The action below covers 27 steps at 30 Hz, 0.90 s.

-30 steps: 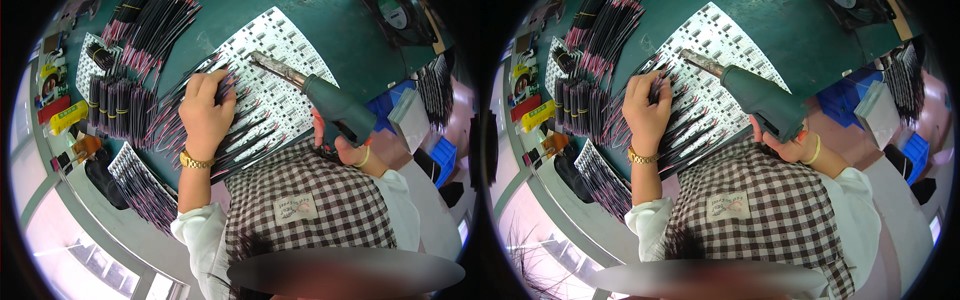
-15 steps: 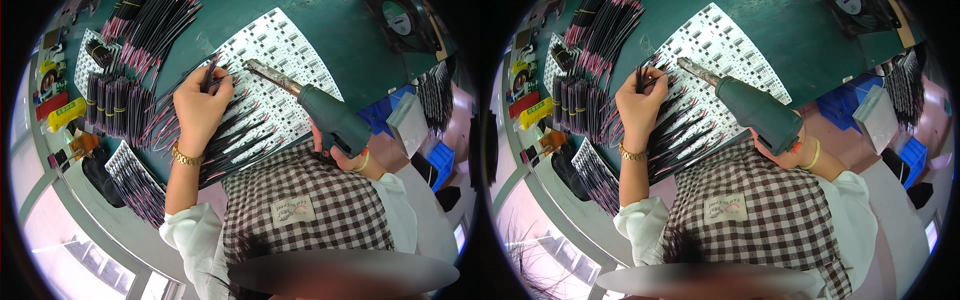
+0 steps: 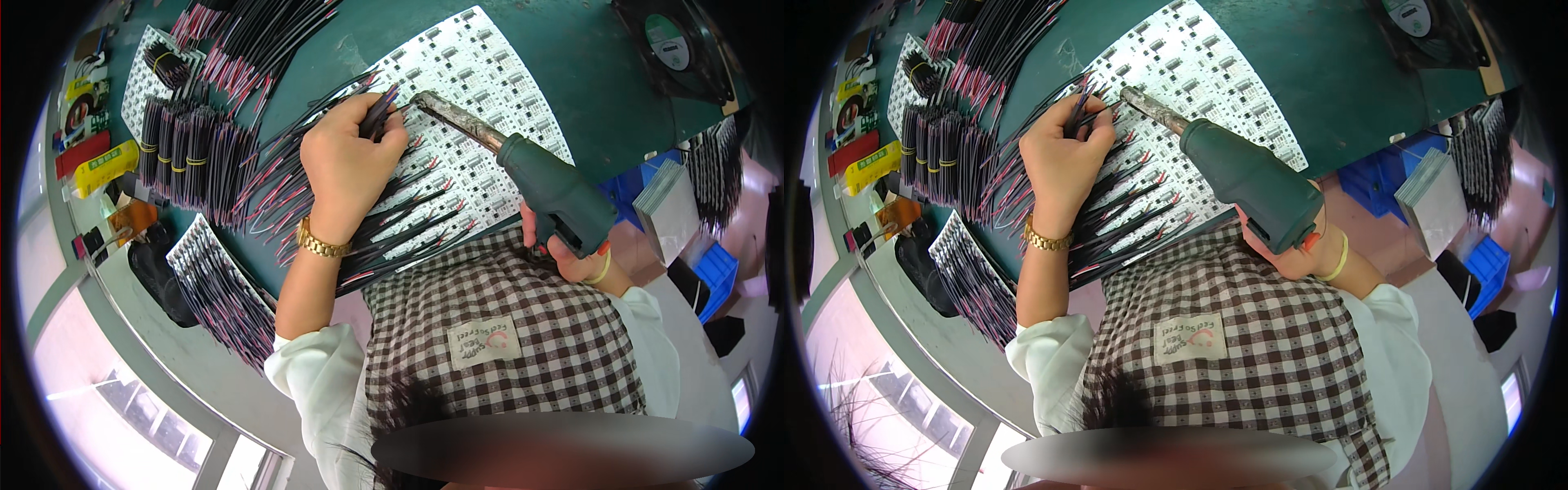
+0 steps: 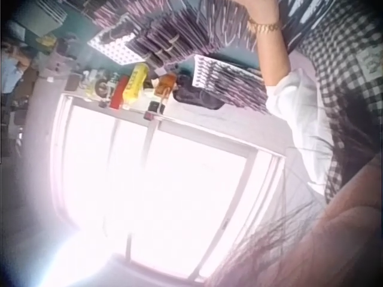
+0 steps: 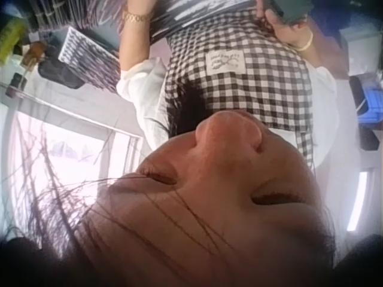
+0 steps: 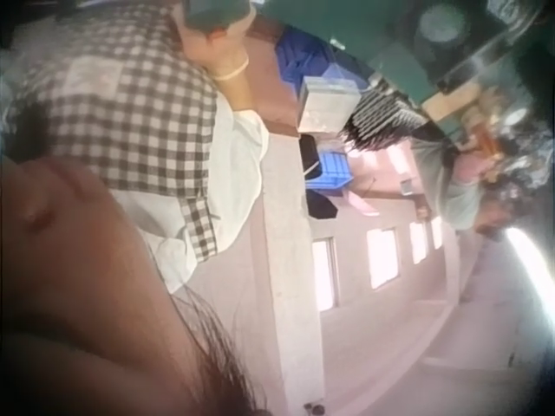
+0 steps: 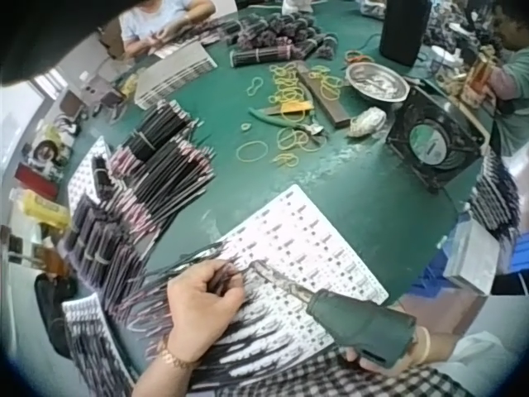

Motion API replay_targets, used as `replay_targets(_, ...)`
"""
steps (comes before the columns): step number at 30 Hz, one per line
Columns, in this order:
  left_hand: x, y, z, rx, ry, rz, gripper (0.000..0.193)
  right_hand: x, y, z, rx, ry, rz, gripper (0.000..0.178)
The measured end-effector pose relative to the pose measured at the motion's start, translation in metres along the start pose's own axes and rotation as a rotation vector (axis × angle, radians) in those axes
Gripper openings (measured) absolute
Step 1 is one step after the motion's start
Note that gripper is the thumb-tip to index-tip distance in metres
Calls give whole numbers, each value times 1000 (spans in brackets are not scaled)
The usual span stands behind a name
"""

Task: The person solders multiple sets of black and red wires onto points on a large array of circuit boards using a soldering iron and solder.

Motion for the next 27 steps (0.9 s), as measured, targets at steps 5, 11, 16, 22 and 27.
replay_targets(5, 0, -1, 0, -5, -23, 13, 10, 7, 0, -1, -55, 25, 101, 62)
replay_targets(11, 0, -3, 1, 11, -47, 44, 15, -2, 3, -6, -42, -21, -39, 63)
replay_targets(16, 1, -5, 0, 52, -42, 54, 15, -7, 5, -2, -24, -335, 86, 35)
replay_targets(22, 8, -11, -3, 130, 12, 117, 15, -3, -2, -6, -72, -290, 72, 81)
replay_targets(27, 16, -13, -8, 209, 75, 131, 16, -16, 8, -11, -48, -305, -45, 81)
Point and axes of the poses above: each hand's wrist, its own y-axis away from the middle knuckle, its own z-axis out of the back of the hand, x = y × z, the point moved 8 cm from there along -y, towards the middle knuckle, and after that the axes turned 4 degrees about -z, right-handed, at the moved point
